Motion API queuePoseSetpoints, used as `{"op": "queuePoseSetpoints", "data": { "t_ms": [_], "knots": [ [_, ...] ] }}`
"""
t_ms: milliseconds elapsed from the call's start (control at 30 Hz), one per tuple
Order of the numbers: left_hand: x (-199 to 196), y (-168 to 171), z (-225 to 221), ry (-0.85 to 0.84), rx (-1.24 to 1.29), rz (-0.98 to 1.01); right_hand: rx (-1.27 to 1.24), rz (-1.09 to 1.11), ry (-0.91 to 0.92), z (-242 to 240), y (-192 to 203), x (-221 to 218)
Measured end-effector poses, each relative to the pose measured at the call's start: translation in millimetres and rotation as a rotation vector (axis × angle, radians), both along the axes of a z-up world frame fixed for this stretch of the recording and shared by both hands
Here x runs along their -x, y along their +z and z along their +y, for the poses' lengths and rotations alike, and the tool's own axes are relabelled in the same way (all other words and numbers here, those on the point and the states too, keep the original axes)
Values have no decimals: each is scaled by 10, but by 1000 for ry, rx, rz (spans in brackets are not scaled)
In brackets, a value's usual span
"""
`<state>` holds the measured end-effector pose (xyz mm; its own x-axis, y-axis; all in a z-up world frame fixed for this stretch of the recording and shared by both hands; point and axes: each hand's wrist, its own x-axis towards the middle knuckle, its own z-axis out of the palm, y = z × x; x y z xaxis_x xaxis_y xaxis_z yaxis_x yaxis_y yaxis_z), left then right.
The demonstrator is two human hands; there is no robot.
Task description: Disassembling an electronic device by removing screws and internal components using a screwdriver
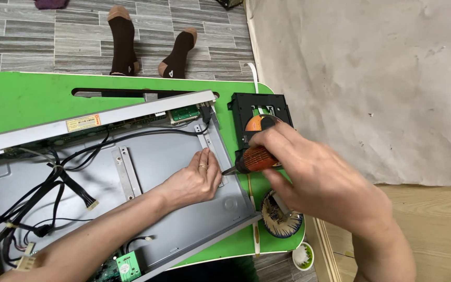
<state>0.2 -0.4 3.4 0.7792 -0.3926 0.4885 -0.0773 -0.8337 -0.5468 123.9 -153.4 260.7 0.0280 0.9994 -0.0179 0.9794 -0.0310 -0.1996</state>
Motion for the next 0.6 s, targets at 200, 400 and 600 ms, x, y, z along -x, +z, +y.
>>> {"op": "queuePoseSetpoints", "data": {
  "t_ms": [200,400,600],
  "knots": [
    [-19,-80,22,-30,44,43,236,-241,-316,47,-36,-107],
    [-12,-105,31,-57,126,10,209,-289,-346,124,-25,-56],
    [-10,-109,51,-71,126,-37,273,-334,-356,334,47,-43]
  ]
}}
